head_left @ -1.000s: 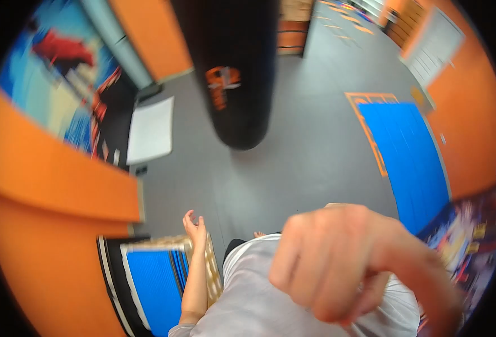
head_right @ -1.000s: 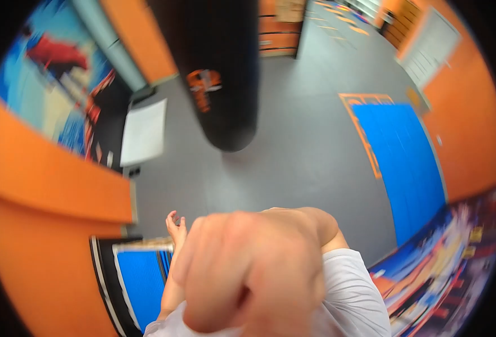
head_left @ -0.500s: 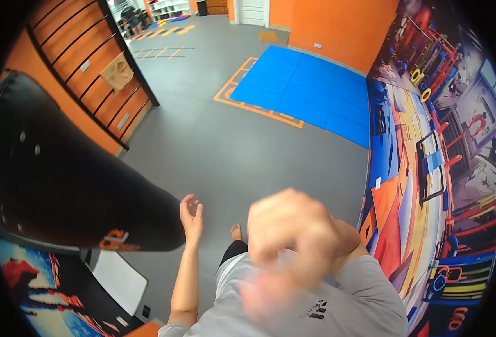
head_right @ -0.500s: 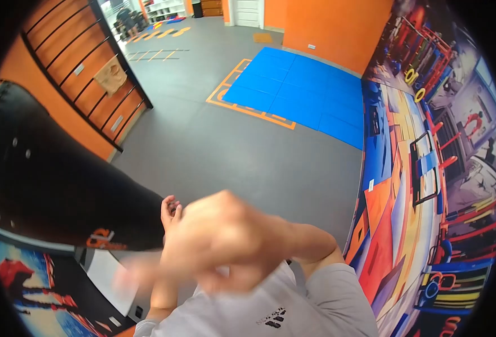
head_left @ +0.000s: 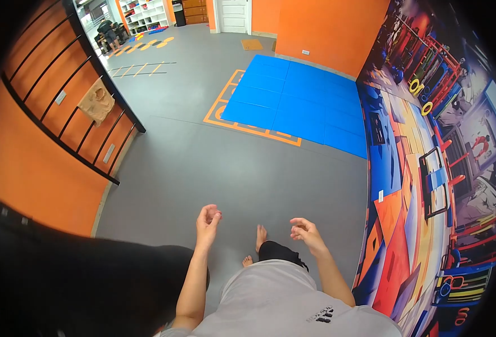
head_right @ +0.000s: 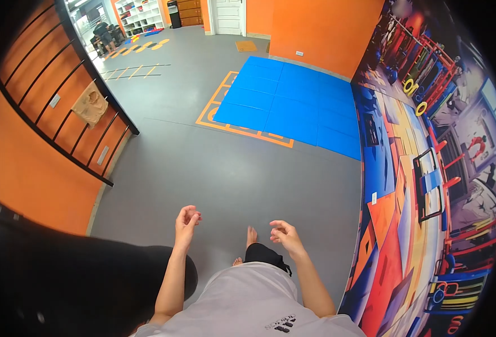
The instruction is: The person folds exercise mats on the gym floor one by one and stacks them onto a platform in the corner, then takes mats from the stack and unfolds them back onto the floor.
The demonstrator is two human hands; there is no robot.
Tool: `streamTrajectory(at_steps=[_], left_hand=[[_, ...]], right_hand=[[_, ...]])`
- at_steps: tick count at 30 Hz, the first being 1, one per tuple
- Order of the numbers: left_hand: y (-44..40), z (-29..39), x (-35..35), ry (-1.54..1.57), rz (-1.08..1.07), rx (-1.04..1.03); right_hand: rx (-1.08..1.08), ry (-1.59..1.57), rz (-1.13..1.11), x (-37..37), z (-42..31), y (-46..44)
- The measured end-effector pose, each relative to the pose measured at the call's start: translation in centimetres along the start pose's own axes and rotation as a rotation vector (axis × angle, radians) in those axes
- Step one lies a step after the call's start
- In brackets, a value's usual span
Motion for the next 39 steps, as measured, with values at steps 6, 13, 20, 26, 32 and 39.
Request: streamTrajectory(at_steps=[6,13,20,26,32,39], left_hand=[[-13.2,-2.1,-3.0,0.026,-0.067,0.129],[-27.0,-2.8,3.1,0.035,0.085,0.253],[-38.7,-10.0,9.7,0.134,0.258,0.558],[-58.7,-10.0,12.6,0.013,0.134,0.596],[-81.5,-4.7,8.9,-0.005,-0.081,0.545],[-101.0,0.4,-0.1,-0.247,-0.37,0.498]], right_hand=[[-0.004,-0.023,0.049,-1.2,-3.7,-13.9],[0.061,0.048,-0.036,-6.1,-11.9,-32.7],[0.064,0.409,-0.367,-16.4,-17.0,-45.5],[-0.009,0.46,-0.255,-16.6,-19.5,-60.4],[-0.087,0.425,0.005,-13.3,-25.7,-71.1],[-0.103,0.174,0.224,-7.6,-32.1,-80.6]])
Point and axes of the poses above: each hand's wrist, its own y-axis away from the middle knuckle, its own x-axis out of the back of the hand, z = x × y, the point moved 10 cm from there along -y, towards the middle knuckle, and after that the axes turned 10 degrees about -y, right-handed, at the moved point
